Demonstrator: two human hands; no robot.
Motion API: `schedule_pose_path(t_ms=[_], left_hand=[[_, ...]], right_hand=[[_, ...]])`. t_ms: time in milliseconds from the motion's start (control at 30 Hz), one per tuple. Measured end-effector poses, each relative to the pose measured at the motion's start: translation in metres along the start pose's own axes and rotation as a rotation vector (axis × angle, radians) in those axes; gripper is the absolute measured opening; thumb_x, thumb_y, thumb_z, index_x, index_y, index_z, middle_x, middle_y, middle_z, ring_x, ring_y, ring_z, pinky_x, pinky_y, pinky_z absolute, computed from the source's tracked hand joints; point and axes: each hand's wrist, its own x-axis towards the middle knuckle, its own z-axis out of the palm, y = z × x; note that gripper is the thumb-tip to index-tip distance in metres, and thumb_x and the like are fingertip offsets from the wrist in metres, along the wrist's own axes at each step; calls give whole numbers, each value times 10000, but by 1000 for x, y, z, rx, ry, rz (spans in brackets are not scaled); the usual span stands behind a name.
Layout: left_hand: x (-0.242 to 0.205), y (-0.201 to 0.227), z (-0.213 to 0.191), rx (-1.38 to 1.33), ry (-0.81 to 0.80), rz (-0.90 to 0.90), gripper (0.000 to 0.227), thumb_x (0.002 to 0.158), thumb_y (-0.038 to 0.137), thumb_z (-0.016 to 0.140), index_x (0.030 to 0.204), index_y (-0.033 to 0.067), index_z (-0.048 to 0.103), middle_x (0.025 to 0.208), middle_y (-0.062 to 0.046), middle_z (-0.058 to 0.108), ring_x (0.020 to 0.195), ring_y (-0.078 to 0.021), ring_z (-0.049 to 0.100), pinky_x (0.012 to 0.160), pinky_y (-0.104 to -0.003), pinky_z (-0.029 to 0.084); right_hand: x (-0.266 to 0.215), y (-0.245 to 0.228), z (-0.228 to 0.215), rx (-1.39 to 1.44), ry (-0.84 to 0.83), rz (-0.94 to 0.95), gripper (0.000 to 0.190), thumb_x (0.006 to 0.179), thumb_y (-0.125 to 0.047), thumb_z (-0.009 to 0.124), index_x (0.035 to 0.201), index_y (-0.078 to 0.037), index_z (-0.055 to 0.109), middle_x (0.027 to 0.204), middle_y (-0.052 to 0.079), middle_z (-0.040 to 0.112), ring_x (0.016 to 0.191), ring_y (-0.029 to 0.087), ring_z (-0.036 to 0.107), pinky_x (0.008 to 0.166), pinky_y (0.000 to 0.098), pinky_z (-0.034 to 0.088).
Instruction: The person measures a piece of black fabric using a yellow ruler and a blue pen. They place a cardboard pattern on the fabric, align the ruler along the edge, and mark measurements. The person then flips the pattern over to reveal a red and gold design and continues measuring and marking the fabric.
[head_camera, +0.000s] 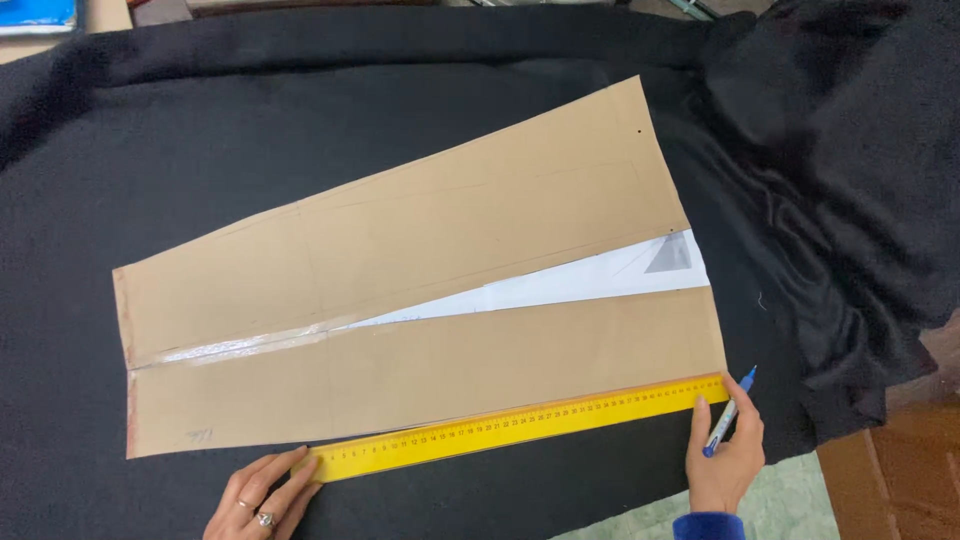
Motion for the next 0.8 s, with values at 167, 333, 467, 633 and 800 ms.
schedule_pose_path(t_ms=[167, 333, 467, 633, 800], left_hand=[[11, 13, -4, -40, -64, -103, 294, 777, 146, 719, 1066, 104, 691, 1140, -4, 673, 987, -180, 643, 904, -283, 522], [8, 8, 3, -48, -7, -28, 278, 792, 141, 721, 1062, 85, 685, 1144, -25, 666, 965, -186, 650, 896, -279, 529], [9, 11, -2, -51, -26, -55, 287, 789, 137, 719, 1068, 83, 685, 1154, -30, 666, 976, -188, 648, 902, -285, 525], [7, 12, -3, -20, -115, -117, 337, 769, 158, 720, 1100, 112, 684, 1185, -9, 659, 1024, -186, 642, 918, -303, 524], [14, 17, -5, -55, -73, -115, 318, 782, 141, 713, 1097, 105, 682, 1171, -23, 662, 1012, -189, 642, 913, -288, 519]], right_hand=[[-1, 5, 2, -25, 33, -1, 370, 984, -120, 606, 1332, -11, 548, 1271, 176, 603, 1129, 366, 558, 945, 464, 435], [-1, 6, 3, 12, 40, 32, 353, 986, -141, 610, 1317, -28, 560, 1284, 150, 610, 1160, 338, 560, 973, 447, 428], [0, 4, 3, 27, 38, 23, 350, 990, -132, 605, 1322, -35, 559, 1268, 158, 613, 1118, 341, 568, 943, 435, 438], [-2, 10, 4, -12, 35, -5, 351, 1000, -139, 608, 1321, -13, 548, 1271, 169, 607, 1133, 354, 568, 933, 459, 450], [-2, 12, 6, -1, 49, -8, 356, 988, -123, 619, 1321, -14, 555, 1275, 167, 613, 1119, 352, 574, 946, 447, 440]])
